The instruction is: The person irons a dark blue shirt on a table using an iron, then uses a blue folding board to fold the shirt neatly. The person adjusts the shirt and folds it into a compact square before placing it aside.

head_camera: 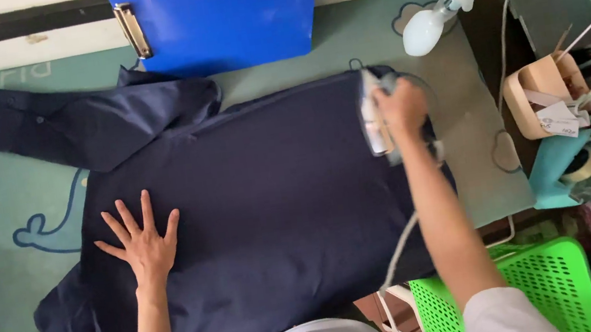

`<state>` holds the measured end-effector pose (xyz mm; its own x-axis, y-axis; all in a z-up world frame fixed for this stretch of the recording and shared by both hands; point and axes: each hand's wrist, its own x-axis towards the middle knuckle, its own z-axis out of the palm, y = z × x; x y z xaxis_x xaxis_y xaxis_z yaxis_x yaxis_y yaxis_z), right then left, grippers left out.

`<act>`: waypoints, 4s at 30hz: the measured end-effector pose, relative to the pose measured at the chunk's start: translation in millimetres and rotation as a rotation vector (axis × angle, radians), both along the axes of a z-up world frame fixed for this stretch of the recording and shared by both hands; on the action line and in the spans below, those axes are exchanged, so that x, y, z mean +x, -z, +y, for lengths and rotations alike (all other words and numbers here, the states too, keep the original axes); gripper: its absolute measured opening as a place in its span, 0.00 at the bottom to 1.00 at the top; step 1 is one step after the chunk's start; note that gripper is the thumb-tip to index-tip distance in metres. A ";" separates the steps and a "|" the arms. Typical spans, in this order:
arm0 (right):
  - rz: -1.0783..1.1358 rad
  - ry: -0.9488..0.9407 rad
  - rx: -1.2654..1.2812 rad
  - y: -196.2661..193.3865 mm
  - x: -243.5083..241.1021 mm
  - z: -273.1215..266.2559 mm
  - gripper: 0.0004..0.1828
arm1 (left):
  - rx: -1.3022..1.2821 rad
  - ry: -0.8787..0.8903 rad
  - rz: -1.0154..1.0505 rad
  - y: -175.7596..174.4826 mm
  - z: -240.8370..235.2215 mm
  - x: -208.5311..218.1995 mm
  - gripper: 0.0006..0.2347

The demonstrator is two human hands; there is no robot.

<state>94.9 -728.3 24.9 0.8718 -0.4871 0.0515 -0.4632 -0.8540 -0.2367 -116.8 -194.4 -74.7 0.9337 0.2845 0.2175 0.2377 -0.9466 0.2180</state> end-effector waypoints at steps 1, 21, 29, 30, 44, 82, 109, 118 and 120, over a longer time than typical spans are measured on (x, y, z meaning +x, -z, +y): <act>-0.004 -0.002 0.004 6.7 7.4 -16.2 0.26 | 0.004 -0.002 -0.004 0.3 1.2 2.1 0.29; 0.212 0.145 0.080 -26.7 -171.0 -37.7 0.29 | 0.210 0.423 0.075 -28.5 -282.9 -83.7 0.33; -0.002 0.112 -0.078 7.8 -135.4 -198.1 0.33 | 0.176 0.597 0.065 -40.0 -281.6 -84.1 0.31; -0.084 0.064 -0.105 8.6 -127.5 -213.2 0.34 | 0.177 0.660 0.046 -41.9 -285.4 -82.8 0.31; -1.065 0.069 0.556 60.7 -159.9 -196.9 0.18 | 0.132 1.036 0.036 -35.6 -325.0 -112.2 0.29; -0.598 -0.652 0.452 70.9 -47.2 52.9 0.27 | -0.447 0.070 -0.527 -29.9 -133.1 163.6 0.27; -0.387 -0.055 0.995 107.8 -51.9 -2.7 0.28 | -0.799 0.121 -0.532 -107.5 -125.4 163.4 0.20; 0.160 -0.286 0.861 82.3 -251.9 42.0 0.32 | -0.808 -0.389 0.013 -48.1 -71.7 -104.7 0.22; 0.244 -0.449 0.812 71.2 -263.3 73.3 0.33 | -0.791 -0.328 -0.173 -29.2 -41.8 -136.4 0.21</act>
<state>-168.4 -654.9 -46.2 0.9279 0.0883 -0.3622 -0.2471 -0.5819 -0.7748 -253.2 -236.2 -45.4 0.7500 0.6609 -0.0261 0.3747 -0.3921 0.8402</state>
